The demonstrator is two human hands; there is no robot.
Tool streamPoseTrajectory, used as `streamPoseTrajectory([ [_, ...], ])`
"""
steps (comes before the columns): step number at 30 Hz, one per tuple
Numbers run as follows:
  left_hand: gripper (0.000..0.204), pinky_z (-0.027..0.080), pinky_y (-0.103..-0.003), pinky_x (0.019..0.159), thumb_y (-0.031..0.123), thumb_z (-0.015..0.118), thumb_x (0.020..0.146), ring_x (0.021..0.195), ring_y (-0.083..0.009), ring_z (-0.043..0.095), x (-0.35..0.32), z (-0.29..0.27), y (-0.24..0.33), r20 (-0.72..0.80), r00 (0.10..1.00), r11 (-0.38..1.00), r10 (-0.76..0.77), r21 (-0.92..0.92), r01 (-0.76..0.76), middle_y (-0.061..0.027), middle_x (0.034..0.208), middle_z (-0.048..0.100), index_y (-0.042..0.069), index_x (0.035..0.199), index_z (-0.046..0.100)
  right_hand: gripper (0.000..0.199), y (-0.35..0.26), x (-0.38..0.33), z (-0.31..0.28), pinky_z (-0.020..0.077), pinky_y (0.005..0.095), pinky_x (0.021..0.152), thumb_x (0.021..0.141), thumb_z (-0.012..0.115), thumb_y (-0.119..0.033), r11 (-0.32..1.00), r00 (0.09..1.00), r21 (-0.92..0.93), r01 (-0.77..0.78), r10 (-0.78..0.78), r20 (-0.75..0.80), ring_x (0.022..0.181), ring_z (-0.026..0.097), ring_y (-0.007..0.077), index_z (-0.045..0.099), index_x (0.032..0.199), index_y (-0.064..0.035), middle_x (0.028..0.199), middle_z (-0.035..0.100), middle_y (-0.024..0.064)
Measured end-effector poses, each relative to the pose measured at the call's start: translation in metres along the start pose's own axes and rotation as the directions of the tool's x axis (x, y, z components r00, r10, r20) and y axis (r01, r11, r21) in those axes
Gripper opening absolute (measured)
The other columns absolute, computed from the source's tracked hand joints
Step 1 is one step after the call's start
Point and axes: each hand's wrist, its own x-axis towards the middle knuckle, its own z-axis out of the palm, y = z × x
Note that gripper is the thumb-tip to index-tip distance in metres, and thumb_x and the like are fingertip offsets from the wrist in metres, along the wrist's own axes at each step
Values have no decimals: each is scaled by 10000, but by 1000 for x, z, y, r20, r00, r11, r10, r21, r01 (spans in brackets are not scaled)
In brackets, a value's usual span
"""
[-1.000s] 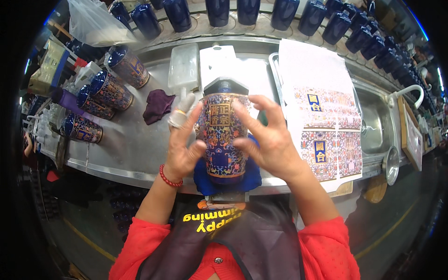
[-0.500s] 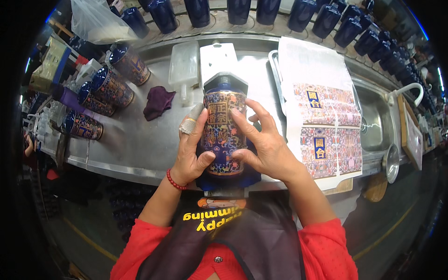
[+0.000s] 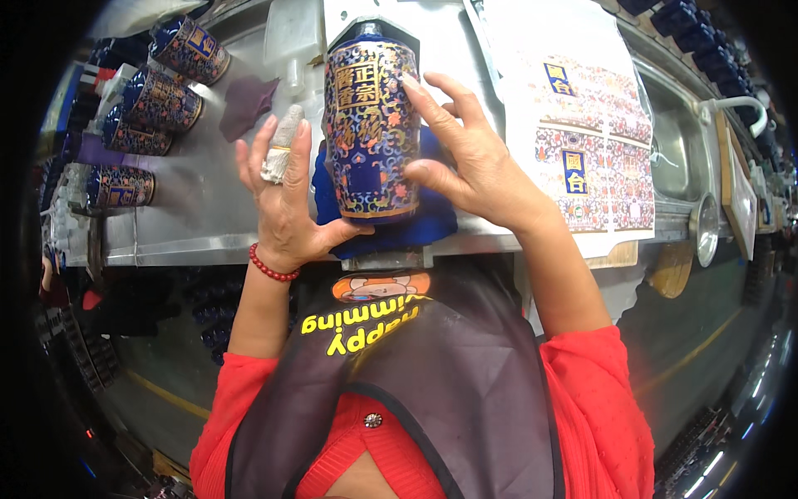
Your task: The person applies a decorative label to a blue cylindrical bottle, smooths it with a green card, and then applies a second label to the same bottle. The person rotates the bottle to align and press the labels onto the surface.
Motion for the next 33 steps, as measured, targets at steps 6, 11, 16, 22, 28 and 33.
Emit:
streamPoseTrajectory([
  [6,1013,37,-606,1194,801,654,738,1427,-405,323,5,-9,9,75,997,999,17,-35,-14,-172,1490,515,167,1515,512,793,0,-3,1,450,435,1076,908,764,-282,998,1000,58,-8,7,21,1243,526,338,384,1584,-117,1574,308,181],
  [11,951,39,-618,1180,793,563,841,1442,-429,276,12,-1,6,106,994,965,-25,-256,51,-204,1543,454,175,1556,459,815,1,-7,5,442,435,1091,896,776,-279,996,1000,84,14,-16,20,1286,496,343,374,1588,-119,1588,279,179],
  [16,945,58,-621,1173,772,549,867,1425,-442,295,12,11,8,92,995,961,-32,-270,55,-210,1549,449,164,1578,415,904,3,-12,6,318,464,1193,913,713,-508,999,998,35,12,-14,54,1483,321,375,314,1609,-92,1626,239,212],
  [22,945,101,-584,1179,758,540,887,1383,-445,336,12,6,6,152,987,953,-54,-286,96,-207,1487,493,113,1567,421,930,4,-10,3,327,473,1187,896,716,-541,996,993,74,-55,47,105,1488,312,385,316,1608,-96,1627,240,214],
  [28,847,137,-551,1172,668,513,955,1332,-418,368,39,4,-3,14,997,948,-77,-307,78,-223,1412,510,35,1516,478,837,-1,10,-6,444,461,1078,905,758,-380,999,999,-1,-42,42,12,1245,509,395,357,1590,-117,1589,282,235],
  [33,919,110,-560,1183,683,532,940,1398,-425,322,46,11,-2,119,988,957,-99,-259,128,-235,1474,459,31,1568,375,904,-1,18,-8,424,456,1111,888,787,-327,999,999,-34,-42,43,28,1322,485,401,298,1603,-70,1582,263,247],
])
